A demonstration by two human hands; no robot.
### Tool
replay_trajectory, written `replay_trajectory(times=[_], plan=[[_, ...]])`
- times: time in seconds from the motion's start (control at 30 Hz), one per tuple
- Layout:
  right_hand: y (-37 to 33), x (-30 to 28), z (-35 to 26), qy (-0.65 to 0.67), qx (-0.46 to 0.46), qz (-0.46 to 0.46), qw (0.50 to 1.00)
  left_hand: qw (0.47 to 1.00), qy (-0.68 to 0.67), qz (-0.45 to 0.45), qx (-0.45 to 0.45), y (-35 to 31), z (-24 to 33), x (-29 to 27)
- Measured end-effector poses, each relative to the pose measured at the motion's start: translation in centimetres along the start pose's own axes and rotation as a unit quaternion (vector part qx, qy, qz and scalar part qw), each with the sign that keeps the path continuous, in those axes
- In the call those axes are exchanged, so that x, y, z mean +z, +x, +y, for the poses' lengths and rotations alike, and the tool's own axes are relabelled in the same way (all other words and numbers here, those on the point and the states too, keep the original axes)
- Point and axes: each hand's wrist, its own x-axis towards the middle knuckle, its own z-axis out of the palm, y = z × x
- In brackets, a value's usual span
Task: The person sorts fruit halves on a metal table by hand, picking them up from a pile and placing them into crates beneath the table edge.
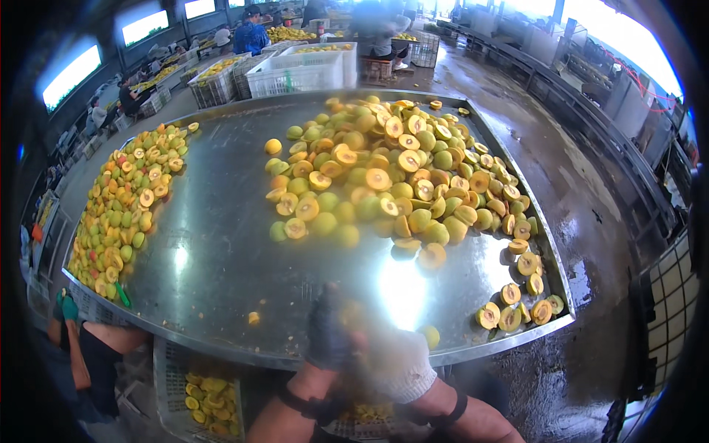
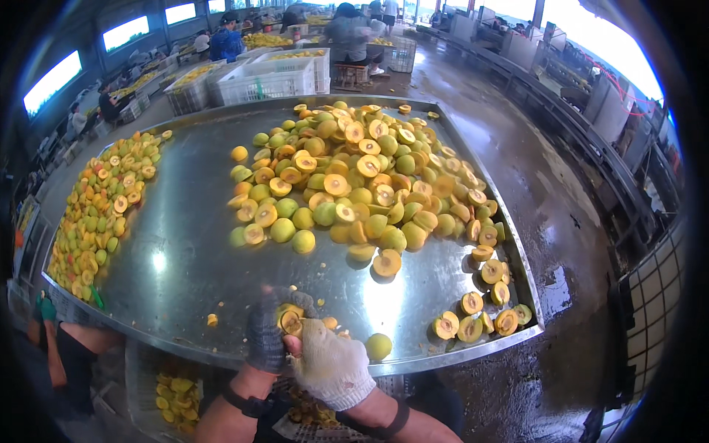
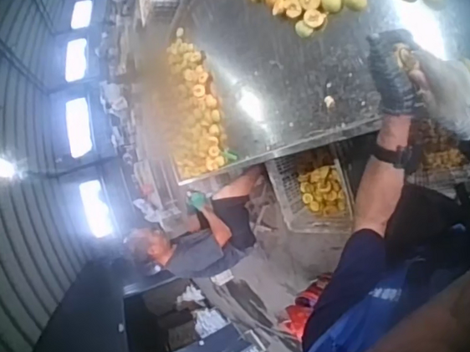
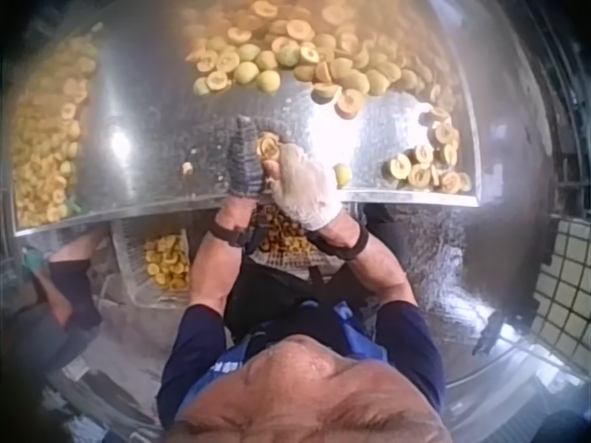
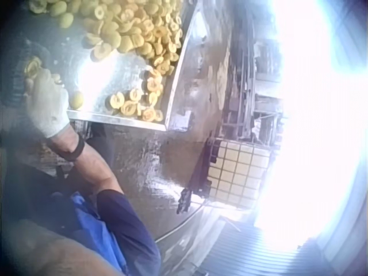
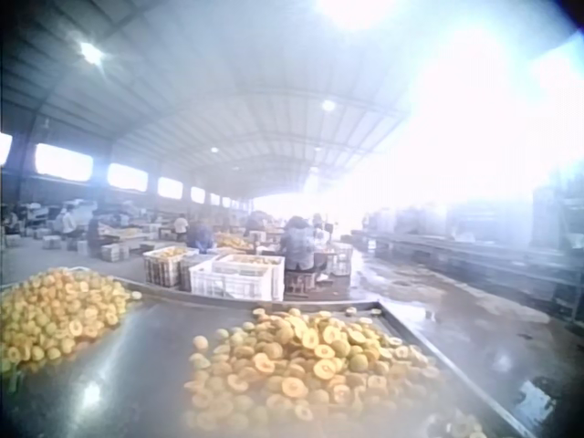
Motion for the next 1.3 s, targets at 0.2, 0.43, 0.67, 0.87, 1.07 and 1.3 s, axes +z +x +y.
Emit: replay_trajectory(times=[0.2,0.43,0.67,0.87,1.07,1.3], plan=[[-0.1,-0.3,0.4,-0.036,-0.005,-0.021,0.999,0.998,-0.045,0.015,-0.052,-0.3,-0.4,0.7],[-0.2,-0.6,0.3,-0.032,-0.002,-0.001,0.999,0.973,-0.126,0.012,-0.194,-0.3,-0.9,1.2],[-0.4,0.0,0.7,-0.035,-0.004,-0.033,0.999,0.994,-0.039,-0.021,-0.096,-0.2,-0.3,0.5],[-0.2,-0.4,0.0,-0.042,0.003,-0.057,0.997,0.998,0.040,-0.008,0.049,0.6,0.7,-0.4],[-0.4,-1.0,2.1,0.019,-0.055,-0.080,0.995,0.988,-0.015,-0.134,-0.076,2.4,2.2,-1.0],[-0.6,-0.5,2.6,0.065,-0.023,-0.070,0.995,0.985,0.055,-0.163,-0.019,2.3,1.2,-0.6]])
